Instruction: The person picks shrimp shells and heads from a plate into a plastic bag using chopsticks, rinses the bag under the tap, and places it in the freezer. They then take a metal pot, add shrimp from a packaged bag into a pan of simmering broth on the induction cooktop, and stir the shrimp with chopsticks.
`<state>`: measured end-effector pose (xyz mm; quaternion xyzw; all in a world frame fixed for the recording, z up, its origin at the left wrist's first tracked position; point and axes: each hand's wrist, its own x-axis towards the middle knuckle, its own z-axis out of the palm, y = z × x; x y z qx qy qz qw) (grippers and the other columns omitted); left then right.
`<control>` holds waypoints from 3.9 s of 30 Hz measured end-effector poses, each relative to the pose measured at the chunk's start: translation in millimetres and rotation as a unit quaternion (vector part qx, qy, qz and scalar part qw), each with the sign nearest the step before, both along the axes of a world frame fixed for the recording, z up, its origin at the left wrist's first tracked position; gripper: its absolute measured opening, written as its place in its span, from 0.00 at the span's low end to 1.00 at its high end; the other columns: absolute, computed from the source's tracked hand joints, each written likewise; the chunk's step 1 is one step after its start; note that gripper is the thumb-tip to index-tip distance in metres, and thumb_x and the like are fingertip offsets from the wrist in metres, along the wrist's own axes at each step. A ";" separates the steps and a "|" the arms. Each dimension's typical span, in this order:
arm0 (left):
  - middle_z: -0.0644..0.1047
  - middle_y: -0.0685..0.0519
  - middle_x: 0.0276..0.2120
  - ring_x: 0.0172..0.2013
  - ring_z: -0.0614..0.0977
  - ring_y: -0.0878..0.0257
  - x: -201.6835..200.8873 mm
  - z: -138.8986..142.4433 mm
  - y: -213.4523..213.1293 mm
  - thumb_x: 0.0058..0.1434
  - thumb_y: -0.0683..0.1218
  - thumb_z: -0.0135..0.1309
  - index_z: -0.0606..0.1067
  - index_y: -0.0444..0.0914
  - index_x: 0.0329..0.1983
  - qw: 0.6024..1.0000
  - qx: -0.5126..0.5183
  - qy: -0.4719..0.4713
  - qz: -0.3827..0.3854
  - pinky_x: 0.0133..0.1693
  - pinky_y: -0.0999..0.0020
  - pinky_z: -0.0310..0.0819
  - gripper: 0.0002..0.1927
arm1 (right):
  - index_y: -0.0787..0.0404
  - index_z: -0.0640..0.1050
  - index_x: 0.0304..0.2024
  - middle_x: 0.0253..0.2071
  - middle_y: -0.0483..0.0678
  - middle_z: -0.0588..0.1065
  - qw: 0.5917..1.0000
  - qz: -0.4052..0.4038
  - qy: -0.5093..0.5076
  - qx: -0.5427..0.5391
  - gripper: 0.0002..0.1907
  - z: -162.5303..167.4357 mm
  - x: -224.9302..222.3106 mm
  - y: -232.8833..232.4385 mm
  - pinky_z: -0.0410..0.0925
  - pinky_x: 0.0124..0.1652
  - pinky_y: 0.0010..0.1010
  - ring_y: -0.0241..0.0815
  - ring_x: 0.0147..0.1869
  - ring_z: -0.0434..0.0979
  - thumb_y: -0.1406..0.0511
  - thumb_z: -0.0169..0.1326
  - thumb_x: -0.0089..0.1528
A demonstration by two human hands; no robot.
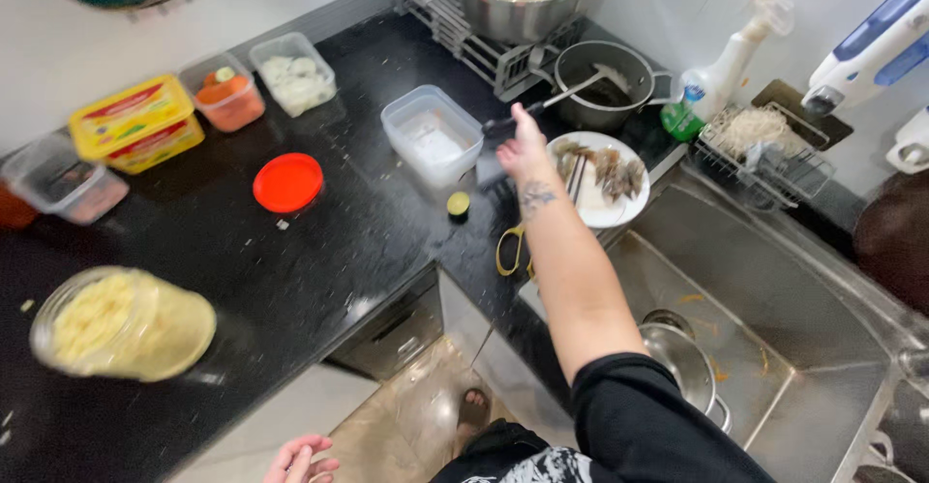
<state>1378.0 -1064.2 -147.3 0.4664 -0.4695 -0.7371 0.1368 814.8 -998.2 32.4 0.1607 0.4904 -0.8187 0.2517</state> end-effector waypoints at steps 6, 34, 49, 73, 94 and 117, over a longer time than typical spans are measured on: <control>0.81 0.44 0.50 0.42 0.84 0.54 -100.4 17.1 -31.3 0.70 0.47 0.44 0.73 0.35 0.57 0.997 -0.009 0.015 -0.072 0.41 0.62 0.77 0.17 | 0.50 0.72 0.36 0.29 0.42 0.73 0.988 -0.065 -0.049 -0.134 0.16 -6.1 -34.0 -20.2 0.68 0.30 0.41 0.43 0.29 0.76 0.48 0.53 0.58; 0.78 0.37 0.48 0.35 0.85 0.50 -425.8 70.6 -167.8 0.68 0.39 0.42 0.67 0.24 0.59 0.948 -0.180 0.082 -0.249 0.29 0.59 0.84 0.19 | 0.60 0.66 0.21 0.14 0.45 0.64 0.922 -0.064 -0.107 0.367 0.23 -48.0 336.4 398.5 0.56 0.15 0.31 0.38 0.12 0.63 0.54 0.54 0.64; 0.76 0.47 0.57 0.52 0.80 0.62 -326.7 210.3 -33.0 0.62 0.31 0.41 0.65 0.30 0.70 0.878 -0.258 0.170 -0.365 0.51 0.69 0.76 0.30 | 0.66 0.77 0.28 0.24 0.54 0.77 0.767 0.171 -0.098 0.611 0.19 -154.6 240.7 516.5 0.70 0.30 0.39 0.47 0.25 0.77 0.56 0.63 0.59; 0.81 0.50 0.43 0.43 0.84 0.48 -508.5 63.2 319.2 0.61 0.46 0.53 0.71 0.42 0.50 0.454 -0.763 -0.076 -0.454 0.36 0.54 0.80 0.14 | 0.68 0.83 0.38 0.31 0.57 0.81 0.708 0.370 -0.187 0.572 0.14 -167.0 193.1 549.6 0.74 0.35 0.41 0.51 0.33 0.82 0.62 0.58 0.60; 0.79 0.42 0.40 0.41 0.81 0.42 -381.1 81.5 158.0 0.55 0.52 0.64 0.70 0.34 0.47 0.690 -0.679 -0.113 -0.222 0.38 0.51 0.76 0.24 | 0.61 0.79 0.40 0.30 0.49 0.82 0.802 0.207 0.346 0.440 0.09 -70.8 136.1 329.7 0.75 0.37 0.33 0.40 0.34 0.85 0.62 0.55 0.64; 0.80 0.42 0.41 0.41 0.84 0.49 -367.8 187.0 90.0 0.66 0.48 0.57 0.72 0.35 0.52 0.749 -0.459 0.173 -0.446 0.42 0.58 0.78 0.16 | 0.60 0.68 0.63 0.56 0.44 0.74 0.942 0.175 0.264 0.112 0.22 -25.3 145.0 197.4 0.68 0.56 0.27 0.33 0.59 0.74 0.64 0.50 0.67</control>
